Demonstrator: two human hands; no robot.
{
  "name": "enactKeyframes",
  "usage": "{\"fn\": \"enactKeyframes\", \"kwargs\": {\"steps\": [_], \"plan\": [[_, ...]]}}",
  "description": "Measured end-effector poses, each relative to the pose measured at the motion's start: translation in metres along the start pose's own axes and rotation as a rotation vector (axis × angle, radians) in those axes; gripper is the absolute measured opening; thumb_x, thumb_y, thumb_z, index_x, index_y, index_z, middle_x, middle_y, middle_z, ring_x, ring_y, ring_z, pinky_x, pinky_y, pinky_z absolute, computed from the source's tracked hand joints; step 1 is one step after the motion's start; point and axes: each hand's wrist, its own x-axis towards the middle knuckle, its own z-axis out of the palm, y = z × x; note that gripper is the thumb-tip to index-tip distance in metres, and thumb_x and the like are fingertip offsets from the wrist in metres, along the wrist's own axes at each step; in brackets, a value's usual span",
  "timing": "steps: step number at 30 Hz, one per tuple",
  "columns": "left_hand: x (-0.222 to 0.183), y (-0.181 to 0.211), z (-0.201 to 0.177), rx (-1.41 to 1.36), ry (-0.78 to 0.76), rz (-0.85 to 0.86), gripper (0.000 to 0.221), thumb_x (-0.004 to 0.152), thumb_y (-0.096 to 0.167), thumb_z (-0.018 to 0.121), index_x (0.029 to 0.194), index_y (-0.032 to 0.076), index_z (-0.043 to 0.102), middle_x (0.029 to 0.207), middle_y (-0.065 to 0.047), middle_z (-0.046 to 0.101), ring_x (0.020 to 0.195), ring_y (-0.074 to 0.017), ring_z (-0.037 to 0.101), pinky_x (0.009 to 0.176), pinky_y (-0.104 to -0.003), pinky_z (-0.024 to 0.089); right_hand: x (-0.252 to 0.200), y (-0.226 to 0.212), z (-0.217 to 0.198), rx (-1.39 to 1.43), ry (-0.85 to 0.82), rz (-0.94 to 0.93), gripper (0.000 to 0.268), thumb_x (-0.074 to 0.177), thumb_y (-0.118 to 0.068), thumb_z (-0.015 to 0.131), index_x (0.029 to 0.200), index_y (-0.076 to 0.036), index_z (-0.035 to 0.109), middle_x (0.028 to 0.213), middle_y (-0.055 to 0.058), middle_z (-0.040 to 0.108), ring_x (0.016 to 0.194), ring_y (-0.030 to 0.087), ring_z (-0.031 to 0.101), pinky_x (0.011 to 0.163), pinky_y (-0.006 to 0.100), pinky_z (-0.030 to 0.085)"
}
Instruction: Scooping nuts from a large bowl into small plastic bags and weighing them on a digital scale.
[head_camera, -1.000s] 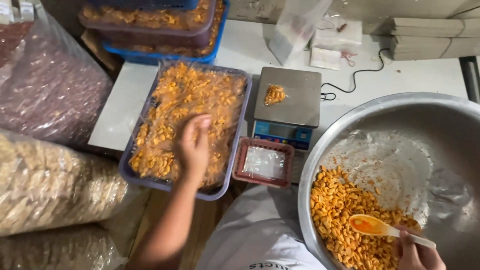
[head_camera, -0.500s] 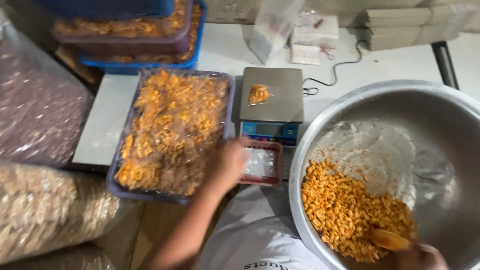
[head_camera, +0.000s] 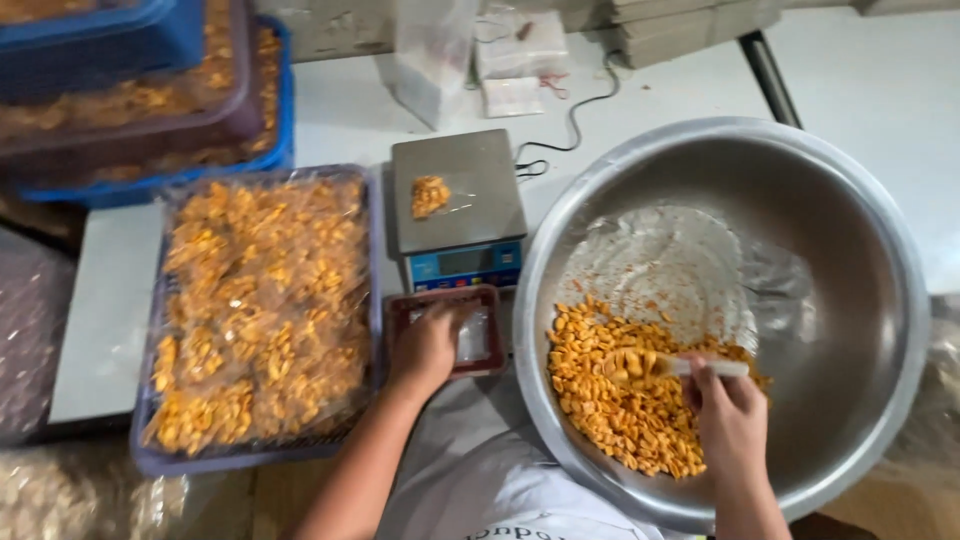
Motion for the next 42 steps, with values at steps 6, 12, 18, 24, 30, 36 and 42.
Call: {"fn": "enactKeyframes", "kwargs": {"steps": [6,12,18,24,30,36,42], "plan": [[0.024,0.089,-0.042,-1.576,0.029,0.078,0.013,0.105,0.013,0.054,0.106,0.003,0.061,0.112,-0.022,0.069,0.114,-0.0366,0.067,0.095,-0.046,0.06,0.002,-0.056,-0.004,-0.026,-0.033,-0.006,0.025,0.107,-0.016,0.06,0.115,0.001,0.076,0.08,0.01,0.061,0.065,0.016,0.047,0.055,0.027,0.036],[0.015,0.167,-0.007,-1.056,-0.381,0.11,0.01,0.101,0.02,0.063,0.103,0.01,0.063,0.104,-0.008,0.072,0.095,-0.0204,0.071,0.084,-0.032,0.063,-0.019,-0.108,-0.007,-0.018,-0.025,-0.196,0.019,0.108,-0.008,0.058,0.114,0.003,0.072,0.087,0.011,0.063,0.076,0.016,0.054,0.068,0.025,0.044],[0.027,0.194,0.0,-0.745,-0.534,-0.072,0.039,0.085,0.036,0.069,0.115,0.01,0.068,0.104,-0.009,0.075,0.087,-0.0191,0.072,0.072,-0.032,0.06,-0.025,-0.104,-0.013,-0.327,-0.176,-0.799,0.023,0.096,0.008,0.055,0.11,0.001,0.07,0.103,0.012,0.075,0.08,0.016,0.069,0.07,0.027,0.058],[0.03,0.189,0.014,-0.793,-0.485,0.055,0.06,0.084,-0.001,0.077,0.137,0.016,0.053,0.121,-0.017,0.069,0.098,-0.0254,0.075,0.07,-0.026,0.07,-0.033,-0.099,-0.028,-0.512,-0.181,-1.095,0.035,0.089,0.01,0.05,0.117,-0.001,0.069,0.112,0.012,0.074,0.095,0.021,0.073,0.089,0.032,0.06],[0.03,0.178,0.011,-1.229,-0.501,0.051,0.032,0.098,0.027,0.062,0.128,0.015,0.061,0.132,-0.013,0.066,0.115,-0.0262,0.069,0.09,-0.039,0.063,-0.026,-0.079,-0.045,-0.301,0.082,-0.997,0.033,0.093,0.021,0.046,0.116,0.013,0.069,0.107,0.023,0.068,0.089,0.024,0.065,0.083,0.031,0.052],[0.067,0.117,-0.047,-1.186,0.329,0.141,0.015,0.107,0.019,0.055,0.104,0.009,0.067,0.096,-0.005,0.074,0.086,-0.0177,0.073,0.08,-0.027,0.066,-0.019,-0.034,-0.06,-0.164,0.197,-0.748,0.014,0.119,0.012,0.055,0.126,0.009,0.067,0.111,0.016,0.066,0.09,0.016,0.058,0.088,0.023,0.048],[0.137,-0.02,-0.008,0.085,0.416,0.115,0.038,0.099,0.028,0.064,0.13,0.008,0.061,0.148,-0.019,0.048,0.132,-0.037,0.043,0.103,-0.045,0.041,-0.016,-0.014,-0.07,-0.124,0.299,-0.613,0.008,0.13,0.0,0.061,0.132,0.001,0.069,0.106,0.011,0.066,0.083,0.01,0.058,0.082,0.016,0.045]]}}
